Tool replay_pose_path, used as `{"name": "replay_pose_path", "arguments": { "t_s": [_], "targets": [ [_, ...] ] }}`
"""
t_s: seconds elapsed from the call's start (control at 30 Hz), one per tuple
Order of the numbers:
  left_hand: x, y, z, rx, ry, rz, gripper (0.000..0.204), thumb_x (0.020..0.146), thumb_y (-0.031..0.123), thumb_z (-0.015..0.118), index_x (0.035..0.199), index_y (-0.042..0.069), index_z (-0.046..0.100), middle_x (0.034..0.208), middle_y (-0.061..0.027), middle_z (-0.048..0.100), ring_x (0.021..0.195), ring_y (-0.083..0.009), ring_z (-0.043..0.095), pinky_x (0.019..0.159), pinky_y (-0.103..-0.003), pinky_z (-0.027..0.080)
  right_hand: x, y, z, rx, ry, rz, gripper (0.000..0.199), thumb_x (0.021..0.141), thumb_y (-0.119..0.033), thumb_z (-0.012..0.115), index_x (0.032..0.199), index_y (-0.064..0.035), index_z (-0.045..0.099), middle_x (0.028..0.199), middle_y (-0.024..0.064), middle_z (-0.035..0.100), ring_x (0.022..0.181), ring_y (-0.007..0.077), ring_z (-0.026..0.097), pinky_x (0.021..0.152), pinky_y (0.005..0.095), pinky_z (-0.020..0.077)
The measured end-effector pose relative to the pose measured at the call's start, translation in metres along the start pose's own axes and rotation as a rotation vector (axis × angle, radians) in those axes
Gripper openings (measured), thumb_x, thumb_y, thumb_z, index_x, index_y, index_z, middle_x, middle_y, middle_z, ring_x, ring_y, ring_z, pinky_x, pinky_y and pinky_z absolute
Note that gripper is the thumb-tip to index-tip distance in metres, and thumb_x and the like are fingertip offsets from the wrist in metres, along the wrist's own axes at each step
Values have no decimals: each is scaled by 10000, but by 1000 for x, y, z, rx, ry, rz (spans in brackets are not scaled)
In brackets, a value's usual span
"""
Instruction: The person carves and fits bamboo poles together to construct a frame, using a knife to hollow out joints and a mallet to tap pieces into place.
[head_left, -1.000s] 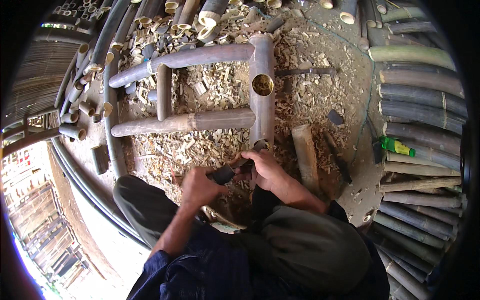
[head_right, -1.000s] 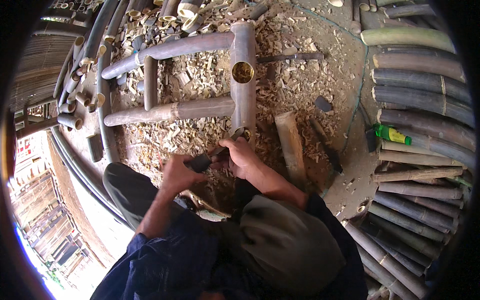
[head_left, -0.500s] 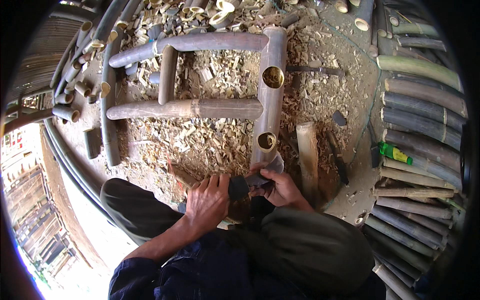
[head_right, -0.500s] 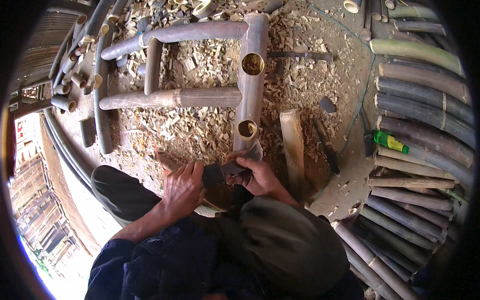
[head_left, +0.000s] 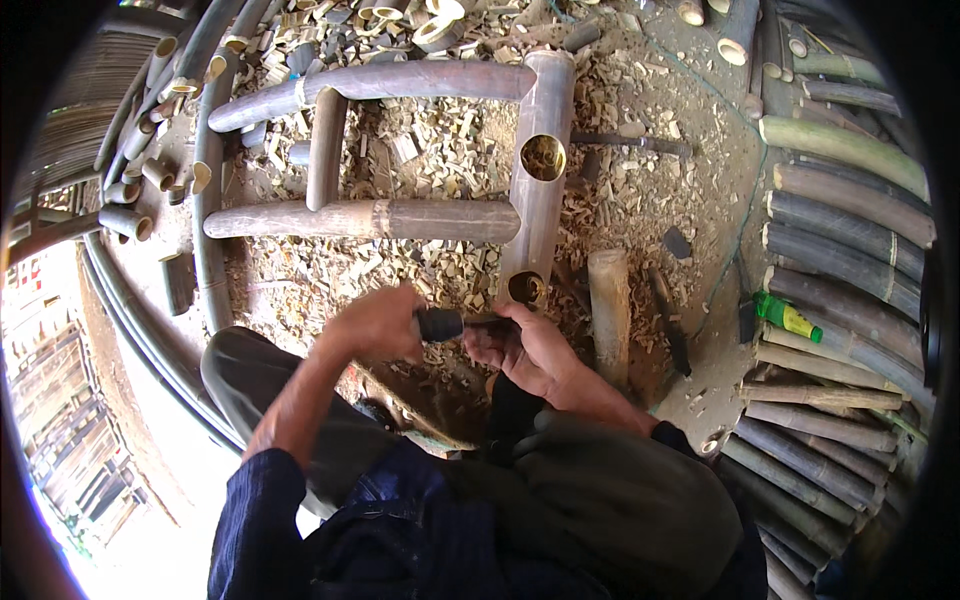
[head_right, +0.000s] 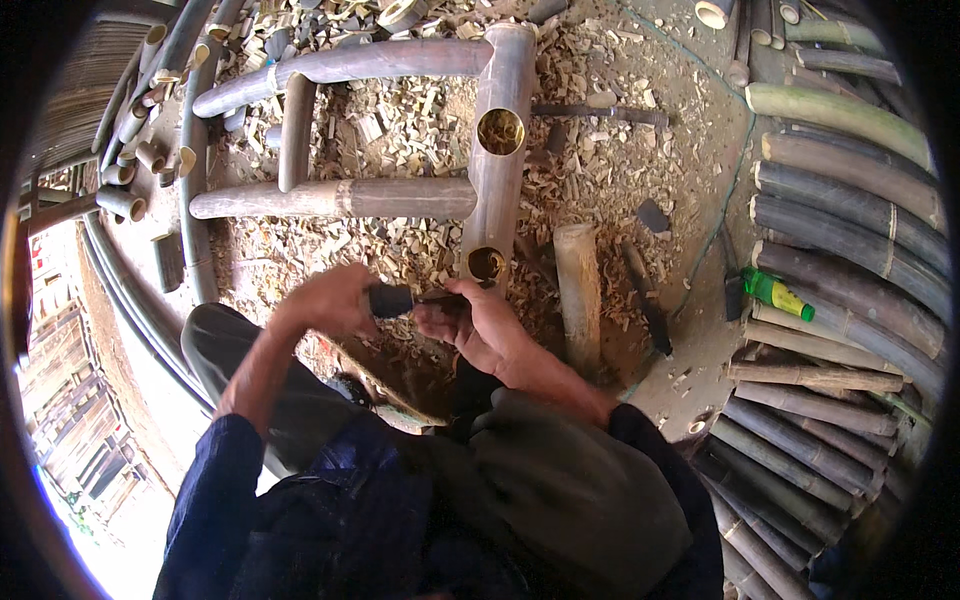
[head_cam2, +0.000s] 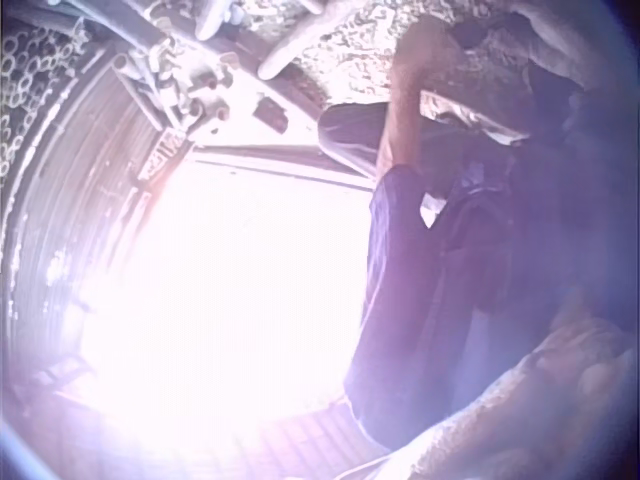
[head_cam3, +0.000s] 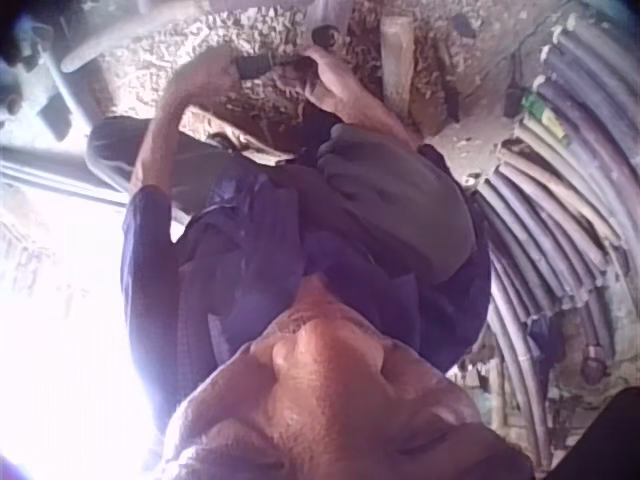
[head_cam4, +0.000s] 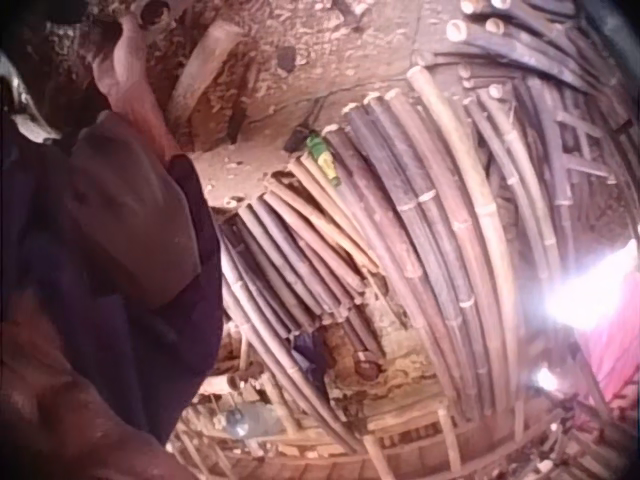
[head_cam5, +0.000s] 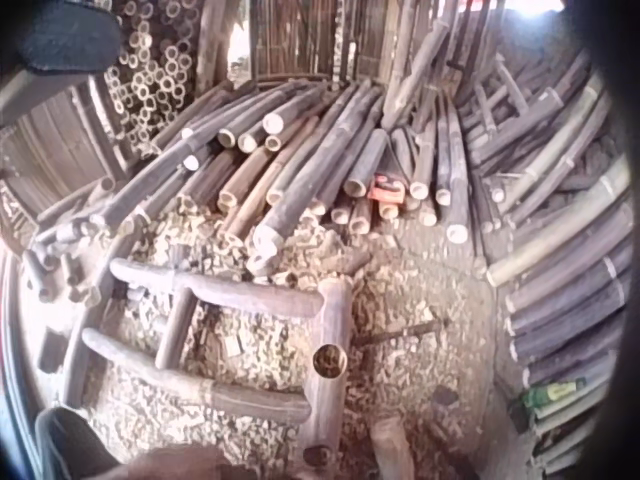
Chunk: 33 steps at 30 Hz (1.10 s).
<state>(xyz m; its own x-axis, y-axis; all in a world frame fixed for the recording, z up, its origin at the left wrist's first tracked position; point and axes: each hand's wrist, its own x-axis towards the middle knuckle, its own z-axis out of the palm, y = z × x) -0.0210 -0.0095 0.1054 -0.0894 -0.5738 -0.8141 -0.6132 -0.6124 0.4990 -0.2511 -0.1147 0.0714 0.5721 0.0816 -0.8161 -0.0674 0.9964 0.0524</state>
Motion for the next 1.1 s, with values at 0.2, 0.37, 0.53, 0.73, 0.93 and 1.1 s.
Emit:
{"name": "replay_pose_path", "arguments": {
  "t_s": [0.2, 0.37, 0.53, 0.73, 0.93, 1.1],
  "targets": [
    [-2, 77, 206, -581, 333, -268, 461, 735, 321, 813, 950, -65, 680, 811, -242, 716, 754, -331, 747, 687, -465, 578, -17, -42, -25, -861, 226, 167, 334, 959, -293, 614, 1064, 25, 619, 873, 169, 703, 612, 270, 693, 494, 394, 585],
    [-34, 55, 124, 165, 328, -99, 494, 761, 249, 801, 1099, 14, 527, 764, -149, 695, 723, -316, 727, 641, -465, 581, -15, -14, -42, -445, 46, 7, 316, 1020, -291, 594, 1087, 6, 680, 951, 121, 723, 734, 228, 715, 673, 383, 624],
    [-59, 85, -6, 512, 244, 24, 145, 790, 150, 744, 850, 26, 696, 794, -139, 739, 800, -318, 759, 680, -423, 610, -4, 37, -25, 259, -333, -70, 307, 1070, -242, 527, 1182, 19, 642, 1020, 145, 735, 911, 255, 747, 903, 430, 616],
    [-40, 60, 21, 275, 113, -12, 155, 702, 120, 684, 784, -11, 698, 772, -234, 708, 816, -419, 727, 750, -492, 592, -12, 15, -35, 23, -100, -21, 263, 1049, -200, 541, 1118, 31, 644, 983, 176, 724, 843, 285, 748, 808, 439, 637],
    [-13, 93, 168, -537, 205, -266, 456, 771, 273, 770, 1035, -78, 646, 964, -313, 709, 952, -454, 714, 830, -508, 572, -13, -55, -32, -860, 190, 164, 289, 946, -244, 597, 1067, 11, 661, 906, 151, 728, 712, 251, 721, 570, 400, 612],
    [-4, 93, 186, -794, 255, -56, 560, 728, 313, 849, 1101, -59, 658, 967, -260, 727, 911, -407, 729, 828, -464, 573, -13, -28, -38, -1256, 274, -279, 272, 949, -286, 552, 992, -34, 644, 862, 104, 707, 654, 201, 674, 478, 361, 516]
  ]
}}
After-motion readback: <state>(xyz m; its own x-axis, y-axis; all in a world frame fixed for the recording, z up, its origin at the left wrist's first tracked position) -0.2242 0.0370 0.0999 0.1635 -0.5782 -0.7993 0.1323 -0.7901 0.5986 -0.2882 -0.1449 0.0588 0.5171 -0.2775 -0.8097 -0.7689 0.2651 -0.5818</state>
